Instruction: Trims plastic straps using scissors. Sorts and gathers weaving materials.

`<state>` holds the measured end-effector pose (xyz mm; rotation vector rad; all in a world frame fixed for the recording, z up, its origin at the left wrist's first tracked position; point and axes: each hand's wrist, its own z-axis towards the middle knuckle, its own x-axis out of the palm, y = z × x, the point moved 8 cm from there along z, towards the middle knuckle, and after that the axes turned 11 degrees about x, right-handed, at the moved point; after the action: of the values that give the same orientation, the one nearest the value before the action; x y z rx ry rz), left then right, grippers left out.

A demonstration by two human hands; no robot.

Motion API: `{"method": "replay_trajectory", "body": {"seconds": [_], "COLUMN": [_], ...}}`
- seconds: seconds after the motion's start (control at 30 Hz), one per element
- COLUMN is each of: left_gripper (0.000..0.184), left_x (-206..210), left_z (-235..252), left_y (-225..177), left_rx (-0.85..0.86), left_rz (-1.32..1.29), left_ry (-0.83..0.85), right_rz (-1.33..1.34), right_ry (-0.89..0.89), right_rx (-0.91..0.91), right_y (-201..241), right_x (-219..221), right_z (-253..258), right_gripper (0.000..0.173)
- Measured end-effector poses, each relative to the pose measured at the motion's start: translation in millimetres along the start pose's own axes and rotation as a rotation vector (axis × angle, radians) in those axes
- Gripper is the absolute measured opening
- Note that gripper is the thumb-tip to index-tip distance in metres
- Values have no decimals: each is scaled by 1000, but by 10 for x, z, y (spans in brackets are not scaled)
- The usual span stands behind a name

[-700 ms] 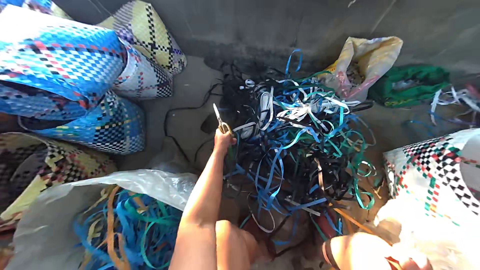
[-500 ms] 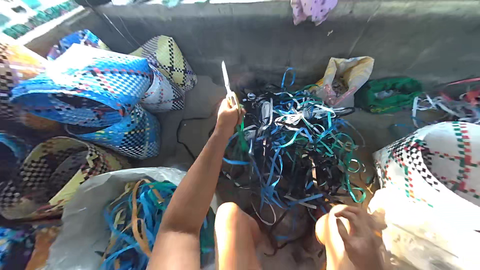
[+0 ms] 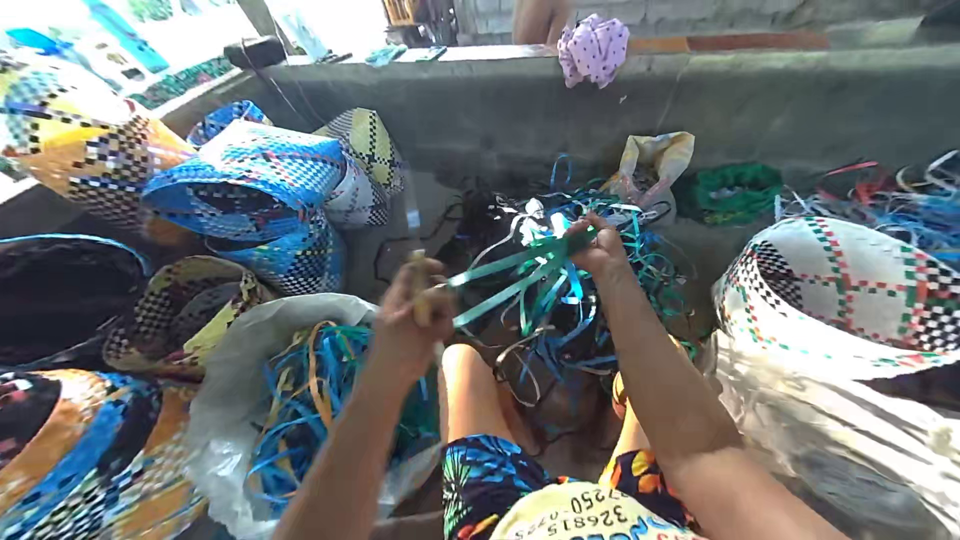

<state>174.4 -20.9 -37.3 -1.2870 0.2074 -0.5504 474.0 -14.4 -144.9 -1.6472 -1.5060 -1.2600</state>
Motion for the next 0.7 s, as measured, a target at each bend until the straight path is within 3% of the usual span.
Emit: {"method": "replay_trajectory", "body": {"seconds": [0.17,0.33,0.4,0.53,0.6,0.67,0.7], "left_gripper": [21,17,20,35,21,42,47], "left_x": [-944,-1356,-1488,-1252,-1088,-825,-637], "left_z": [-558,-916,-947,-836,-752,-640,-560], "left_y": [-829,-1364,-1171,-316,146,501,633], "left_rx": [194,513,502,251,78,-47,-57], "left_rz": [-192,-136,-183,-204,133,478,526], "left_ry": [-124,-109,-164,-389,-367,-237,-163], "right_rz": [-13,-666,-643,-622,-769,-1001,-1050], "right_ry": [-115,-61,-36,104,44,65,90], "right_rx": [94,85,68,52,28,65,110], "right_y": [-410,-557,-354,258,545,697,717], "right_x": [-162,-56,-122,-232,-409,-633,-752], "right_z": [-52,-140,-211,-621,-887,-1099,-1177], "right_gripper": [21,35,31,35,25,28,26]}}
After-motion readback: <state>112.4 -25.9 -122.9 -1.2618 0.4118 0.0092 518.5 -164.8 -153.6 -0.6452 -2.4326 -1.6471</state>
